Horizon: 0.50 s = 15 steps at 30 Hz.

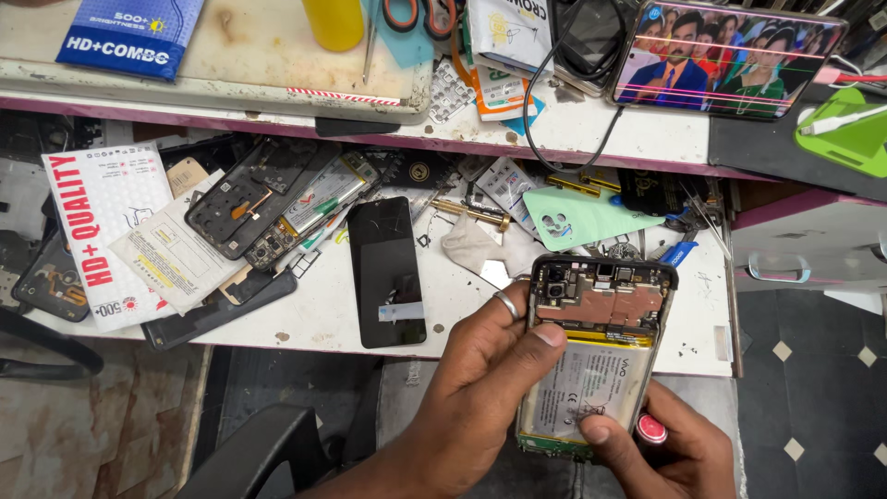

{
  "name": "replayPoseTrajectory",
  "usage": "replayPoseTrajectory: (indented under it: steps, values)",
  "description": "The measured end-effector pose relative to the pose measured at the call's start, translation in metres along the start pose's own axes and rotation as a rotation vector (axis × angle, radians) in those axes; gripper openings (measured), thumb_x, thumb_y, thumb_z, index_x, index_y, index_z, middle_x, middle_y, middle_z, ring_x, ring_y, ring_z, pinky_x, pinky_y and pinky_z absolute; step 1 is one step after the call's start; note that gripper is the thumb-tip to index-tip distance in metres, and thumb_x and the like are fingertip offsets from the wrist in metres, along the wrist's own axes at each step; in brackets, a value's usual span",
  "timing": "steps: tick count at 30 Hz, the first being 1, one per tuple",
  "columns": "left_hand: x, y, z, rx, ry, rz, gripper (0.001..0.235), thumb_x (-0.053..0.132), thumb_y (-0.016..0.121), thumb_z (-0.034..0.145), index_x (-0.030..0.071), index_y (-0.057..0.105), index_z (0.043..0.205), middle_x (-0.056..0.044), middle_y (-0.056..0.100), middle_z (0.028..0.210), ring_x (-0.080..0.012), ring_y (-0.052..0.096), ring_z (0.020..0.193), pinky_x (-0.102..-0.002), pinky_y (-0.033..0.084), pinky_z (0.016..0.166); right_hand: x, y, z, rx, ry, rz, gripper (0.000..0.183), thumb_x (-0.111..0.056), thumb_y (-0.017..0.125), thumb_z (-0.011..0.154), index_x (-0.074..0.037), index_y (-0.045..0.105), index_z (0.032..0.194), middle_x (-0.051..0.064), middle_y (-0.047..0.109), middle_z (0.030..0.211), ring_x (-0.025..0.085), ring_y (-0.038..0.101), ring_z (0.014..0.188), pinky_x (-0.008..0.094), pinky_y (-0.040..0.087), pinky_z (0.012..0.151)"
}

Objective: The person disassembles a smartphone, removes the battery, and uses a screwdriver to adjust internal components. The person then reinserts the battery and continues to manipulate the phone's internal parts.

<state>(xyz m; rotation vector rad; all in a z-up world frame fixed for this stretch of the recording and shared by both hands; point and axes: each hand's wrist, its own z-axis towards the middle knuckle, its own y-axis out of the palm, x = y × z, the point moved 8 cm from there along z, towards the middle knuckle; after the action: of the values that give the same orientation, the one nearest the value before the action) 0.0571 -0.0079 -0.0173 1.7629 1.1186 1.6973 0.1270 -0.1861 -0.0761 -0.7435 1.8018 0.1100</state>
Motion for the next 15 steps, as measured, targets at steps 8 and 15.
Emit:
replayPoseTrajectory:
  steps: [8,15]
  values:
    - [0.0004,-0.0061,0.0011,0.036,-0.022,0.025,0.037,0.014,0.05,0.106,-0.004,0.054,0.137,-0.015,0.07,0.119,-0.0164,0.066,0.11,-0.033,0.052,0.099,-0.0019,0.0045,-0.0012,-0.005,0.017,0.002,0.05,-0.004,0.075,0.078,0.006,0.068,0.126,0.022,0.078,0.105,0.025,0.08,0.101,0.039,0.063,0.09]
    - [0.0011,-0.0044,0.0006,0.026,0.003,0.024,0.036,0.013,0.05,0.107,-0.006,0.053,0.138,-0.017,0.069,0.12,-0.0171,0.066,0.11,-0.033,0.053,0.098,0.0025,0.0042,-0.0005,-0.012,0.031,0.007,0.049,-0.004,0.075,0.078,0.006,0.069,0.126,0.022,0.078,0.104,0.024,0.079,0.1,0.038,0.062,0.09]
